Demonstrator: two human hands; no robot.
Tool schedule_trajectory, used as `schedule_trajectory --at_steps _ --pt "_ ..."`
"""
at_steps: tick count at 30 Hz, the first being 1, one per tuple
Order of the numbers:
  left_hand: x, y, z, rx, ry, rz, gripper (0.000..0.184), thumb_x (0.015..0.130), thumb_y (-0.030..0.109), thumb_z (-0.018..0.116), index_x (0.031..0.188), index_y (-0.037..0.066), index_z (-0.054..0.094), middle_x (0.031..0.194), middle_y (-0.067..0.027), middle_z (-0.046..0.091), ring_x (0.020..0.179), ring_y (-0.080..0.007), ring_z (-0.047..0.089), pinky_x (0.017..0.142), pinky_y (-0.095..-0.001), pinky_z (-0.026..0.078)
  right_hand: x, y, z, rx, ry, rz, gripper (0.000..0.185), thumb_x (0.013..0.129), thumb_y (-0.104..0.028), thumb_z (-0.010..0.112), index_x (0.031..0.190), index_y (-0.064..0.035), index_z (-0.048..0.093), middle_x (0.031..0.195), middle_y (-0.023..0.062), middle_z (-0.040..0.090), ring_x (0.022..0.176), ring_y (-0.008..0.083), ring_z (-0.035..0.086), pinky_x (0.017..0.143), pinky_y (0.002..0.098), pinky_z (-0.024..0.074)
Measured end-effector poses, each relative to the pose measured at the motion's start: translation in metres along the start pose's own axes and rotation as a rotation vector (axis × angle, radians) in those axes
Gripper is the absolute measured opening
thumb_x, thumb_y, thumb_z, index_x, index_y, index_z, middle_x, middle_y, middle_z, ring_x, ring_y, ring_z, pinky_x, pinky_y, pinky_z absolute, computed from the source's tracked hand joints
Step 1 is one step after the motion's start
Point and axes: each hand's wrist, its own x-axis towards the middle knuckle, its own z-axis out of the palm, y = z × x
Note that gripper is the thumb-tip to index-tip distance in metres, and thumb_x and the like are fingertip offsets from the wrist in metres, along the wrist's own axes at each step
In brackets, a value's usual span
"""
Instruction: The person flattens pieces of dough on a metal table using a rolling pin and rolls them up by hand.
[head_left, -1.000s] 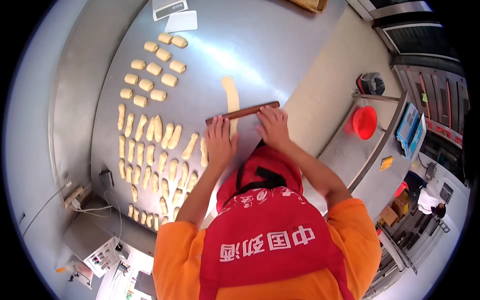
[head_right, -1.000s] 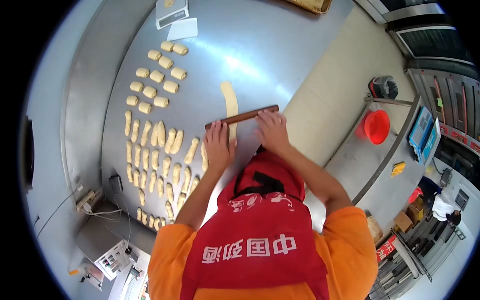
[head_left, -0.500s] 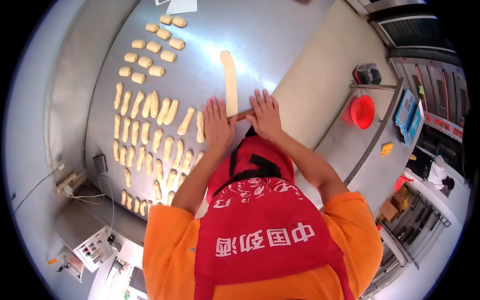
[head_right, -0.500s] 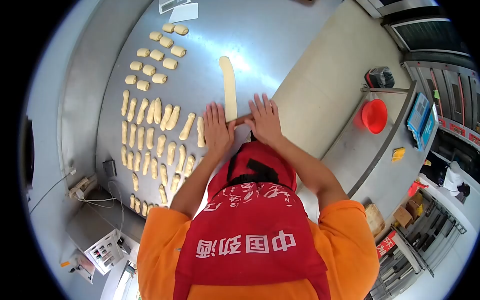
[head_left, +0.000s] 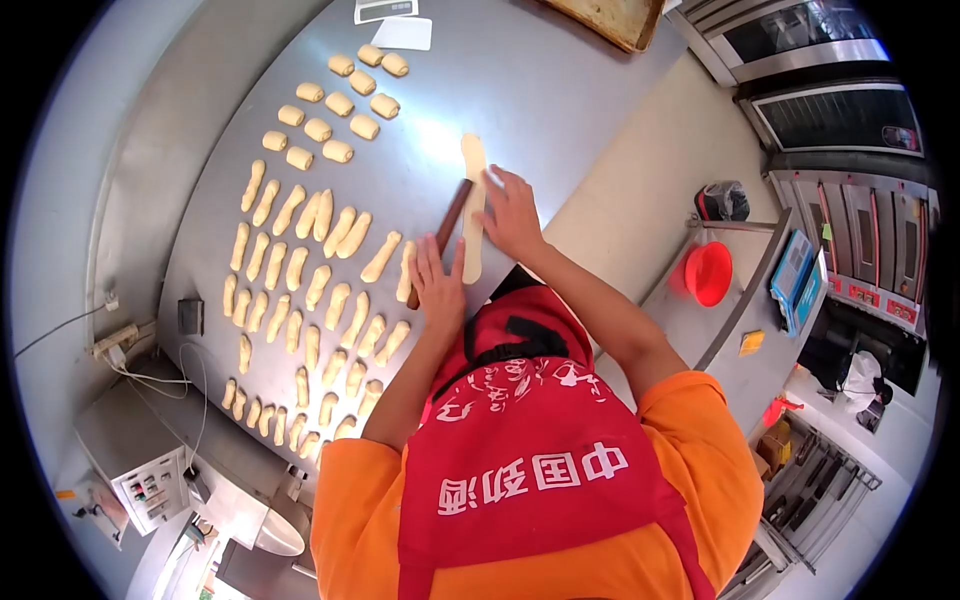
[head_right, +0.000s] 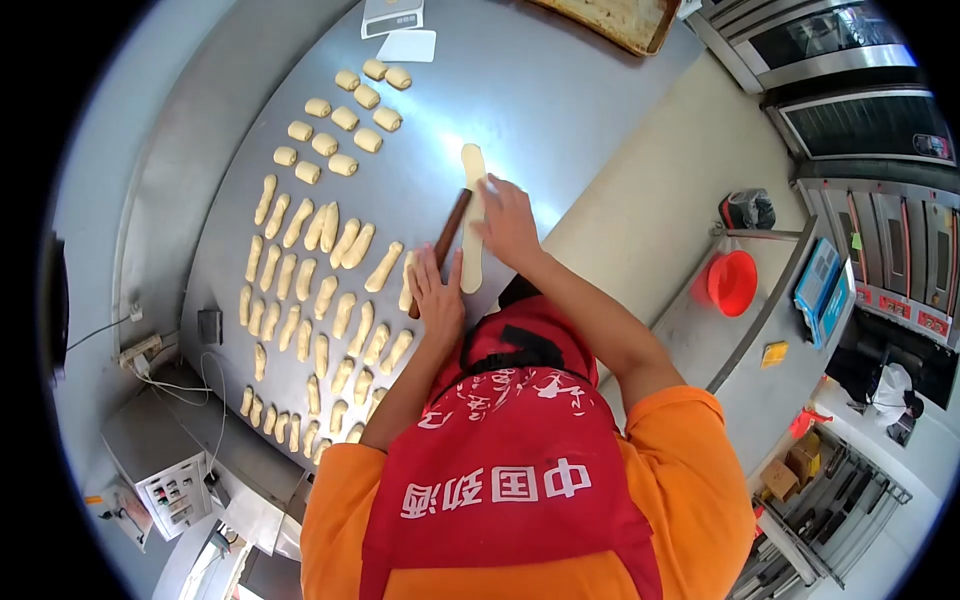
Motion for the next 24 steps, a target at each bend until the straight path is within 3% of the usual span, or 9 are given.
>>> schedule_trajectory --at_steps 2,4,6,7,13,15,19,21,24 --pt "0.008 0.000 0.014 0.133 0.074 -0.099 0.054 0.101 0.009 0.051 0.154 0.013 0.059 0.170 -0.0249 0.035 0.159 -0.0417 0.032 0.130 -0.0596 0.017 0.018 0.027 0.022 0.010 0.010 0.213 0.041 0.094 -0.014 0.074 0.133 -0.0024 0.070 0.123 0.0179 0.067 0.116 0.0378 0.063 0.106 0.0484 0.0486" --pt "0.033 0.008 0.005 0.058 0.126 -0.063 0.050 0.099 0.009 0.057 0.148 0.007 0.062 0.152 -0.0242 0.053 0.141 -0.0437 0.048 0.119 -0.0568 0.033 0.033 0.055 0.040 -0.042 -0.090 0.385 0.044 0.095 -0.016 0.073 0.136 0.0003 0.068 0.121 0.0185 0.066 0.113 0.0381 0.062 0.099 0.0479 0.0513" --pt "0.062 0.009 0.018 -0.222 0.083 -0.019 0.049 0.096 0.010 0.062 0.145 0.002 0.062 0.138 -0.0237 0.060 0.129 -0.0441 0.055 0.110 -0.0573 0.042 0.047 0.067 0.052 -0.041 -0.038 0.266 0.035 0.097 -0.017 0.073 0.127 0.0010 0.074 0.110 0.0169 0.067 0.105 0.0354 0.063 0.092 0.0460 0.0526" --pt "0.091 0.011 0.020 -0.240 0.164 0.021 0.043 0.097 0.008 0.064 0.139 -0.001 0.064 0.112 -0.0189 0.063 0.107 -0.0404 0.057 0.095 -0.0522 0.047 0.059 0.068 0.056 -0.017 -0.043 0.233 0.032 0.096 -0.017 0.073 0.123 0.0013 0.076 0.109 0.0165 0.067 0.103 0.0350 0.063 0.091 0.0457 0.0527" --pt "0.216 0.009 0.056 -0.337 0.143 -0.238 0.031 0.096 0.012 0.072 0.125 0.002 0.075 0.105 -0.0140 0.065 0.104 -0.0352 0.059 0.092 -0.0454 0.050 0.086 0.069 0.076 0.191 -0.014 0.321 0.008 0.085 0.000 0.076 0.093 -0.0023 0.077 0.102 0.0137 0.068 0.098 0.0347 0.063 0.087 0.0473 0.0508" --pt "0.225 0.006 0.056 -0.437 0.188 -0.267 0.016 0.090 0.008 0.077 0.106 0.004 0.080 0.105 -0.0127 0.065 0.103 -0.0346 0.059 0.090 -0.0447 0.050 0.085 0.072 0.073 0.224 -0.016 0.307 0.009 0.086 0.001 0.074 0.095 -0.0019 0.072 0.101 0.0142 0.068 0.097 0.0357 0.064 0.087 0.0474 0.0509" --pt "0.208 -0.013 0.056 -0.638 0.170 -0.127 0.013 0.091 0.003 0.074 0.104 0.002 0.073 0.108 -0.0145 0.069 0.105 -0.0342 0.062 0.093 -0.0444 0.051 0.070 0.070 0.064 0.219 0.144 0.025 0.018 0.091 0.001 0.071 0.105 -0.0028 0.061 0.101 0.0160 0.069 0.100 0.0385 0.065 0.089 0.0480 0.0503" --pt "0.194 -0.021 0.051 -0.815 0.133 -0.029 0.013 0.094 0.002 0.072 0.106 0.002 0.068 0.111 -0.0157 0.072 0.103 -0.0325 0.066 0.094 -0.0427 0.052 0.050 0.070 0.050 0.382 -0.067 0.179 0.017 0.097 -0.001 0.068 0.111 -0.0034 0.058 0.099 0.0149 0.070 0.096 0.0347 0.067 0.085 0.0445 0.0521" --pt "0.166 -0.016 -0.004 -0.993 -0.299 -0.221 0.016 0.102 0.002 0.068 0.117 0.003 0.063 0.110 -0.0116 0.071 0.100 -0.0235 0.069 0.094 -0.0359 0.054 0.027 0.049 0.003 0.524 -0.323 0.332 0.013 0.104 -0.004 0.063 0.116 -0.0036 0.056 0.096 0.0135 0.070 0.089 0.0294 0.068 0.081 0.0405 0.0530"
